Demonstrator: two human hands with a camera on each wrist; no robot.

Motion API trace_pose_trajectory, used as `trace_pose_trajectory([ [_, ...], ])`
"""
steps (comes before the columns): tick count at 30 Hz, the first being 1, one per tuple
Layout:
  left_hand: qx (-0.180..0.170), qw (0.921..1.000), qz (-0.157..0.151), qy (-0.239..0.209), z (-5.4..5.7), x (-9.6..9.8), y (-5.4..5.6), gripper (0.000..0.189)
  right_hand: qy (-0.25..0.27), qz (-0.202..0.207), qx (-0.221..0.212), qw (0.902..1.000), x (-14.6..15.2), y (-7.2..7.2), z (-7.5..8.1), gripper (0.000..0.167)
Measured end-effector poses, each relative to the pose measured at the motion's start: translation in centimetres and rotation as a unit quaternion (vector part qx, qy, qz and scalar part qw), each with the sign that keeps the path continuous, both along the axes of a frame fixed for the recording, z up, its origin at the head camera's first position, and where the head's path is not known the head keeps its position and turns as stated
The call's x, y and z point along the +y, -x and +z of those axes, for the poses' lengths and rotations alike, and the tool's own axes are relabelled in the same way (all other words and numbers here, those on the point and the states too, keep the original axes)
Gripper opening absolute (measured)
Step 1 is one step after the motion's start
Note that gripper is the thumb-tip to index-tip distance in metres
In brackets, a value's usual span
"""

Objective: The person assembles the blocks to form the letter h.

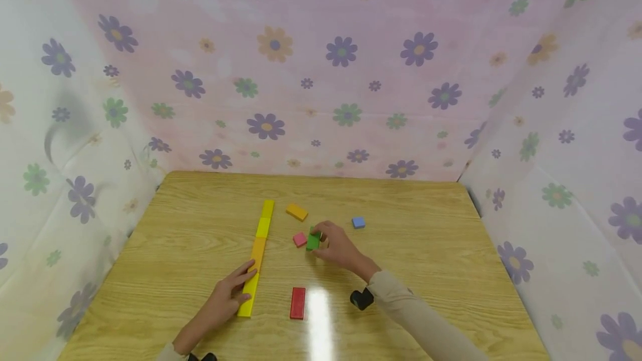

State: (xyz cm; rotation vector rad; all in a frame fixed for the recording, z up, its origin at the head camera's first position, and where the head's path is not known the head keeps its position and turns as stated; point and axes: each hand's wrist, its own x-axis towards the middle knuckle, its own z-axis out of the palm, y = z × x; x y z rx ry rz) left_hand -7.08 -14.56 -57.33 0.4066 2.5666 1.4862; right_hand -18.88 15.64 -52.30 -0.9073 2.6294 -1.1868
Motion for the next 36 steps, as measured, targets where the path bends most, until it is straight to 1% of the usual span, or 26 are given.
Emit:
trace_pose_trajectory([
  [5, -0.002, 1.0, 0.001, 0.001, -0.1, 0.0, 0.0, 0.058, -0.008, 0.004, -0.013, 0.9999, 0.0, -0.8, 0.0, 0.038],
  [9, 0.001, 1.0, 0.0, 0.001, -0.2, 0.0, 0.0, 0.058, -0.006, 0.008, -0.013, 0.9999, -0.1, -1.2, -0.1, 0.038],
  [16, 0.01, 0.9999, 0.002, 0.007, -0.1, 0.0, 0.1, 0.058, -0.007, 0.011, -0.021, 0.9997, -0.3, -1.9, -0.5, 0.037],
  [19, 0.01, 0.9999, 0.003, 0.009, -0.1, 0.0, 0.1, 0.058, -0.009, 0.014, -0.022, 0.9996, -0.4, -2.2, -0.5, 0.038],
  [27, 0.016, 0.9998, 0.005, 0.009, -0.1, 0.0, 0.1, 0.058, 0.01, 0.024, -0.019, 0.9995, -0.8, -2.6, -0.7, 0.037],
  [36, 0.017, 0.9998, 0.004, 0.006, -0.1, 0.0, 0.0, 0.057, -0.01, 0.038, -0.033, 0.9987, -1.2, -3.1, -1.1, 0.037],
])
